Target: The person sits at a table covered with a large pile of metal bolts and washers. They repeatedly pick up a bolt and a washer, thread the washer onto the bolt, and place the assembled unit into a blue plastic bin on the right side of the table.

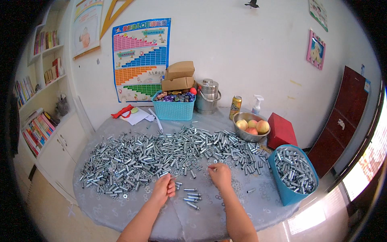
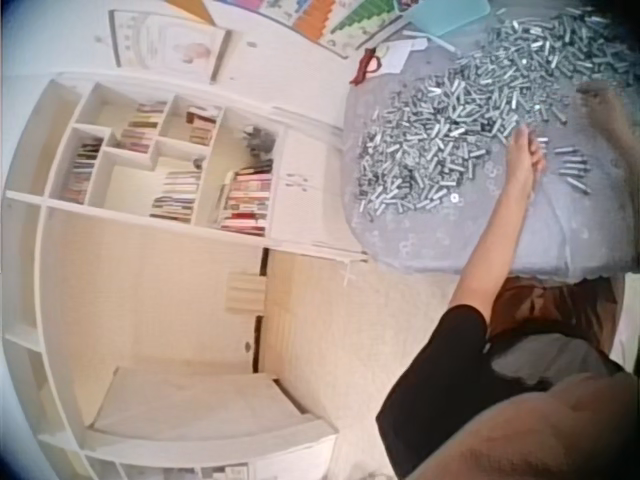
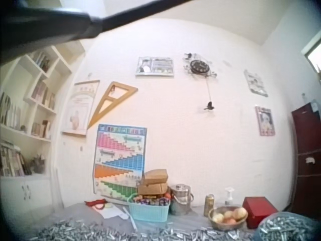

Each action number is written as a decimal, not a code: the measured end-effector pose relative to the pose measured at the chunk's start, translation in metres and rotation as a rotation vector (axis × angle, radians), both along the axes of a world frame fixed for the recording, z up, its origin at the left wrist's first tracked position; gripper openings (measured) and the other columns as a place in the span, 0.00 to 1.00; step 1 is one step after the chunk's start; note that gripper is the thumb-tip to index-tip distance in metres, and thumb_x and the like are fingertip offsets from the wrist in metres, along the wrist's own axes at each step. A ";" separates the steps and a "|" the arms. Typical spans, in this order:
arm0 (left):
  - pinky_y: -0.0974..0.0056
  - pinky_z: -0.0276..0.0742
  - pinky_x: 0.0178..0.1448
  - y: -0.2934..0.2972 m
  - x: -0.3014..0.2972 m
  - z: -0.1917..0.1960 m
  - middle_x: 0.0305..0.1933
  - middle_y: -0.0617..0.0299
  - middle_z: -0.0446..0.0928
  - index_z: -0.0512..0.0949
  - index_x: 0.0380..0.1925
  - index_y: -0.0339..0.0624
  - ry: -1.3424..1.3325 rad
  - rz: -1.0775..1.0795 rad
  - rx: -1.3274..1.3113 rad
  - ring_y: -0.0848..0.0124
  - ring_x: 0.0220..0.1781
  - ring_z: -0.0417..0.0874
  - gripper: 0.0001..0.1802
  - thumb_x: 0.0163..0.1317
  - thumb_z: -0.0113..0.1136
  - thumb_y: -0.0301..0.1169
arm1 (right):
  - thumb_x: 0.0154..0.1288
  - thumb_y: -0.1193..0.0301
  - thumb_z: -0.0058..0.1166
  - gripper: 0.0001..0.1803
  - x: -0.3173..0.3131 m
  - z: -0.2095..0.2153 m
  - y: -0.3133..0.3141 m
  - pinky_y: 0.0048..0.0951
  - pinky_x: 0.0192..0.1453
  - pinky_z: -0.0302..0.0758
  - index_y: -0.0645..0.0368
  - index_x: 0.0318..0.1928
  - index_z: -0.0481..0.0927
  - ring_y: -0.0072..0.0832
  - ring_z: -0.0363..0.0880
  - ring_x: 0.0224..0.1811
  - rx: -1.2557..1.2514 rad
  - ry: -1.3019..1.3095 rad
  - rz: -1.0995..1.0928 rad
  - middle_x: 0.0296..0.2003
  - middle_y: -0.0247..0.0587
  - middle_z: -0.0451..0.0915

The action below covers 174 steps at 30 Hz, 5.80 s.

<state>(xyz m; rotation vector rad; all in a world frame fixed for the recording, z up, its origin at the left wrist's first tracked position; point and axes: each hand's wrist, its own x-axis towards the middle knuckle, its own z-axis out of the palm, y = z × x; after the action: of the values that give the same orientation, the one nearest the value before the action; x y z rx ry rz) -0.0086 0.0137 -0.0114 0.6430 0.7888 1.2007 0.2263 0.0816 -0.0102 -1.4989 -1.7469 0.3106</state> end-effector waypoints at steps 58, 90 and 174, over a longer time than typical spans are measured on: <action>0.71 0.53 0.16 -0.008 0.006 0.005 0.17 0.70 0.57 0.65 0.32 0.45 0.073 -0.080 -0.116 0.79 0.14 0.55 0.12 0.66 0.44 0.41 | 0.50 0.71 0.58 0.07 -0.068 0.034 -0.049 0.32 0.38 0.75 0.56 0.33 0.82 0.36 0.78 0.36 0.231 -0.013 0.441 0.31 0.41 0.80; 0.66 0.78 0.30 0.004 -0.010 -0.002 0.27 0.64 0.73 0.74 0.38 0.35 -0.037 0.139 0.052 0.78 0.23 0.73 0.11 0.60 0.55 0.32 | 0.43 0.70 0.62 0.10 -0.063 0.008 -0.023 0.37 0.52 0.64 0.54 0.31 0.81 0.36 0.69 0.47 0.254 -0.306 0.393 0.37 0.36 0.76; 0.67 0.78 0.23 -0.005 0.001 0.009 0.19 0.64 0.71 0.76 0.30 0.32 0.203 0.152 0.114 0.77 0.17 0.71 0.11 0.60 0.54 0.32 | 0.64 0.65 0.49 0.14 -0.064 0.027 -0.040 0.21 0.38 0.71 0.63 0.40 0.79 0.19 0.73 0.31 -0.321 0.444 0.567 0.32 0.36 0.77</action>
<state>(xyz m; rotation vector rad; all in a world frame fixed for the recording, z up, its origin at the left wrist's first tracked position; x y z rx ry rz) -0.0080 0.0089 -0.0022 0.8195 0.9579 1.3396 0.1625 0.0415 0.0164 -0.9955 -1.7663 1.1664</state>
